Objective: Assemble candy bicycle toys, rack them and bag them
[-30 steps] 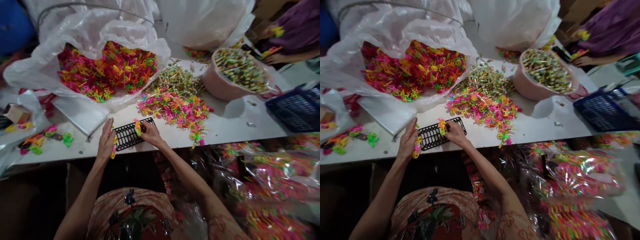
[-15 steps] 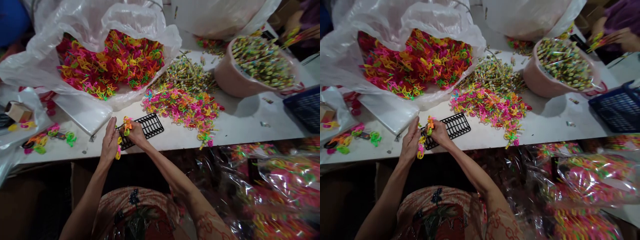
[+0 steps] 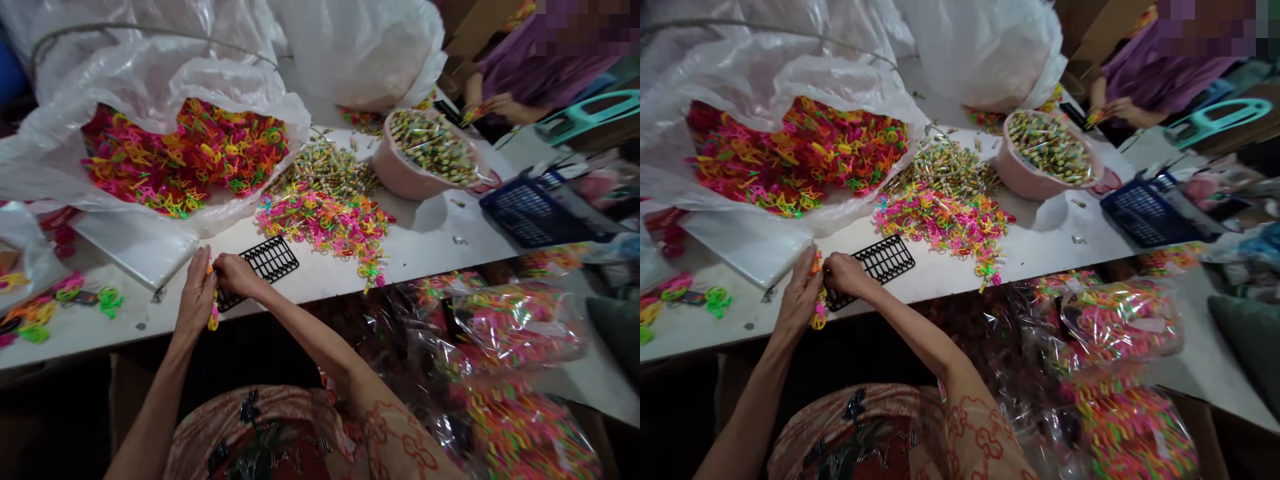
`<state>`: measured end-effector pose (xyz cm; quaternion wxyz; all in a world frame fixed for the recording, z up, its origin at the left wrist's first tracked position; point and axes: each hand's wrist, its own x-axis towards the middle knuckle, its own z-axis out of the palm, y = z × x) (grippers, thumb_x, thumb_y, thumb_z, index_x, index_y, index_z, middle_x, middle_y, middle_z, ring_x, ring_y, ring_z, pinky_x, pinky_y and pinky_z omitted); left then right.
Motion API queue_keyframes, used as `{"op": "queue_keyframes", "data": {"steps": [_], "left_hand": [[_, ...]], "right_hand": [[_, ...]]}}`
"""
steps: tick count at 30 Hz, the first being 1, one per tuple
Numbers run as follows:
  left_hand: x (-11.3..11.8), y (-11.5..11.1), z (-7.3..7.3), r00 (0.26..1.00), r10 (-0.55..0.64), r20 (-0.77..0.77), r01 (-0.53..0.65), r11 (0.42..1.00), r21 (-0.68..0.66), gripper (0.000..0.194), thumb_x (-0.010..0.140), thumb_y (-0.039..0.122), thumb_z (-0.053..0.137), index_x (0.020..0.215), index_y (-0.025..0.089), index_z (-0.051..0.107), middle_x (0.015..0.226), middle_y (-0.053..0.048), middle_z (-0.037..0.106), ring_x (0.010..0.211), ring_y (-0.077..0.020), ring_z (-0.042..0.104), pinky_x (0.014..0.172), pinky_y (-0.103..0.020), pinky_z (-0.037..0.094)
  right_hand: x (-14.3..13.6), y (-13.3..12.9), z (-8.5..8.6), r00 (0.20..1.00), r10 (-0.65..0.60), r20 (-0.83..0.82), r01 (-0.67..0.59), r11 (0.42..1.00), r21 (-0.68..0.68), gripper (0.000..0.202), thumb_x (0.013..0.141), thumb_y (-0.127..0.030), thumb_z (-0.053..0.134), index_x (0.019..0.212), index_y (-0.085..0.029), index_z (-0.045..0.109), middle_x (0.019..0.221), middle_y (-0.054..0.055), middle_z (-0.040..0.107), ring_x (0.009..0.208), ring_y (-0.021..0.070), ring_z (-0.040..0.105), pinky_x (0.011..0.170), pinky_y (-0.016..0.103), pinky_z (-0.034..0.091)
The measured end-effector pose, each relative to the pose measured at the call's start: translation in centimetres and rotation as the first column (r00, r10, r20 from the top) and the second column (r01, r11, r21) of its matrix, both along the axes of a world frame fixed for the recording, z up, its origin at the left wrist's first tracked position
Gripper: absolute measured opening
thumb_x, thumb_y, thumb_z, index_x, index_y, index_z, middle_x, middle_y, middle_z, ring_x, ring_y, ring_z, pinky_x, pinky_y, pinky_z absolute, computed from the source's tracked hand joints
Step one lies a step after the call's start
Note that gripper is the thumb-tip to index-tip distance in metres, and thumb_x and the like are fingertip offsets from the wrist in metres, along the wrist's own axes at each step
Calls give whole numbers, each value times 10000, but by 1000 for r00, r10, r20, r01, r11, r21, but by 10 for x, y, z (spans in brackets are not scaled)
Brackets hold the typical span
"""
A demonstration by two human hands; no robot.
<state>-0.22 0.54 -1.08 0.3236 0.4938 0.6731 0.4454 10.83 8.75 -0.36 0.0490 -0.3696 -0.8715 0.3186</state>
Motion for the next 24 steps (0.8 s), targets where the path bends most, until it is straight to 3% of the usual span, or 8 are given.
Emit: {"op": "queue_keyframes", "data": {"steps": [3,5,6,8,12,17,21,24], "left_hand": [[1,-1,0,998,-1,-59,3,999,32,479,897,449,457,1311,233,566,1543,-89,342,1452,-234,248,1193,-429,184],[2,-1,0,994,0,-113,9,997,82,469,895,439,469,1314,249,561,1577,-71,269,1464,-236,208,1196,-436,175],[3,-1,0,990,-3,-142,18,994,103,469,898,436,466,1321,254,554,1586,-65,245,1468,-236,196,1198,-440,167],[5,-1,-1,980,-18,-196,43,991,129,461,909,429,448,1323,255,552,1585,-63,249,1464,-236,202,1200,-451,156],[7,1,-5,976,-27,-215,64,983,171,443,919,399,431,1317,252,557,1572,-62,284,1462,-232,211,1201,-467,149],[8,1,-7,989,-38,-141,63,982,176,442,926,406,428,1334,279,540,1575,-49,280,1468,-212,194,1204,-457,128],[8,0,-4,993,-42,-112,59,987,146,459,925,458,429,1345,300,525,1587,-37,253,1475,-216,170,1203,-460,124],[8,0,-2,991,-58,-118,73,989,127,480,926,499,410,1355,308,511,1589,-38,245,1479,-223,153,1203,-466,117]], "right_hand": [[39,31,22,981,-195,9,193,975,108,288,845,-128,514,1086,-153,670,1037,78,661,920,172,612,790,258,451],[65,60,38,877,-472,84,428,850,307,373,877,-97,411,1148,-180,654,1140,108,626,957,202,615,787,299,456],[74,75,45,833,-538,130,461,804,375,404,869,-88,405,1179,-195,640,1197,119,600,965,215,617,776,311,456],[85,101,54,805,-538,248,402,803,440,405,851,-73,414,1158,-194,648,1243,137,575,977,236,621,761,321,451],[82,125,56,858,-351,376,172,885,432,358,845,-34,401,1056,-126,676,1150,174,624,1023,266,611,775,328,434],[77,89,42,922,-338,190,241,884,401,284,868,-78,431,1022,-127,664,1090,151,639,943,228,602,758,305,411],[72,30,16,978,-191,-80,199,974,110,134,811,-119,528,850,-141,655,837,52,625,800,164,557,710,257,385],[63,-10,-2,938,-221,-266,209,975,-74,76,749,-100,558,762,-151,613,723,-2,555,701,129,497,649,235,351]]}}
